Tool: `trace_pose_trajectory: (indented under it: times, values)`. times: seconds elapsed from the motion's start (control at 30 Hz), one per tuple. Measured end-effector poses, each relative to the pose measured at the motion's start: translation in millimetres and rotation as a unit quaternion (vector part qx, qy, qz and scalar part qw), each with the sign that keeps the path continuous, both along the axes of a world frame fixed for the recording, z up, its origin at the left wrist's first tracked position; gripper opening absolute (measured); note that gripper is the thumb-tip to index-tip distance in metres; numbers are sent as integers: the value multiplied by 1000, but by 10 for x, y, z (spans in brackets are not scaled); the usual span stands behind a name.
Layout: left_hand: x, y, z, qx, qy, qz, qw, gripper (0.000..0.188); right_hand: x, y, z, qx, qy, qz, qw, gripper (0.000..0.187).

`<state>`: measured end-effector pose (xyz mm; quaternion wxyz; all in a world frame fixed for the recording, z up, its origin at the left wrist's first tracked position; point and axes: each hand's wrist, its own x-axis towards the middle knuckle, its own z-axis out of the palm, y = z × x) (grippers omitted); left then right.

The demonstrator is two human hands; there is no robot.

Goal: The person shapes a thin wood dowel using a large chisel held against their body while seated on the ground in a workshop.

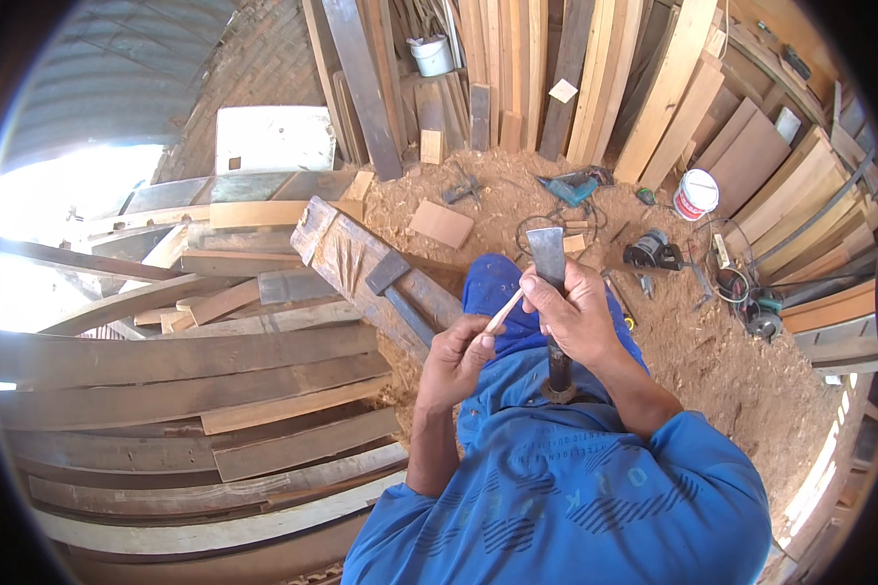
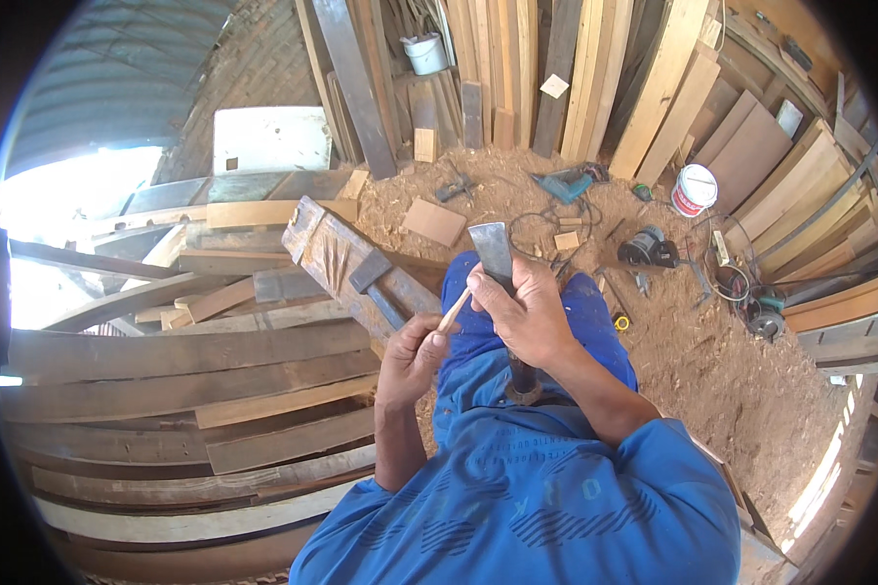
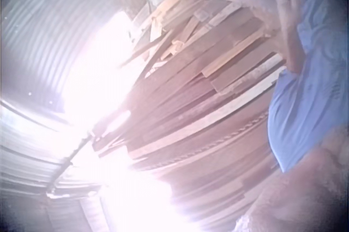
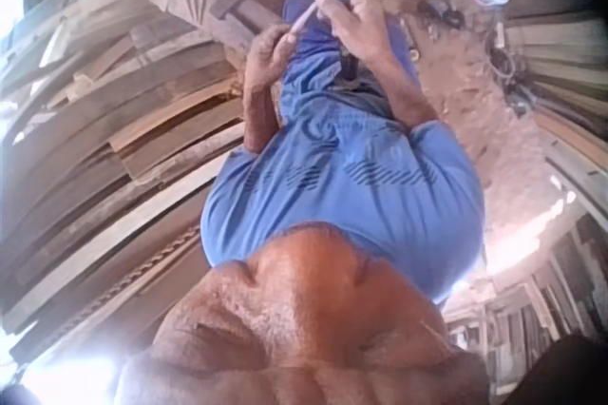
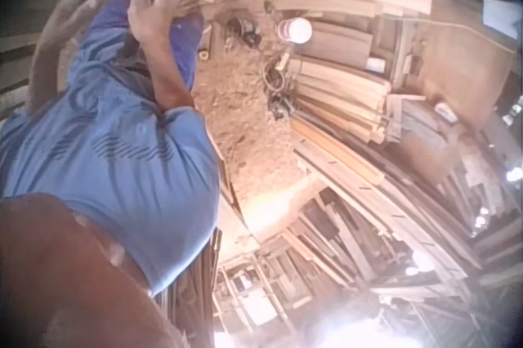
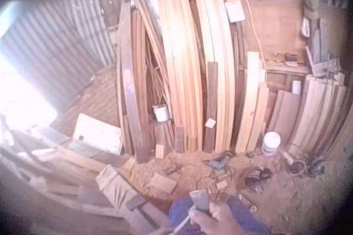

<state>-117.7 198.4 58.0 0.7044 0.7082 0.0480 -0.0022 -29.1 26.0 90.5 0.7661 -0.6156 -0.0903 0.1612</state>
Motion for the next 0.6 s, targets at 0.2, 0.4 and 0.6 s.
trace_pose_trajectory:
  times: [0.2,0.4,0.6]
  values:
    - [-16,-38,0,-53,47,-94,993,27,-1,-5,-52,-11,-8,32,999,14]
    - [102,-99,-61,-175,63,-21,982,29,-68,136,-55,137,80,-8,987,21]
    - [178,-53,-101,-203,64,54,976,25,-353,266,64,243,300,155,909,20]
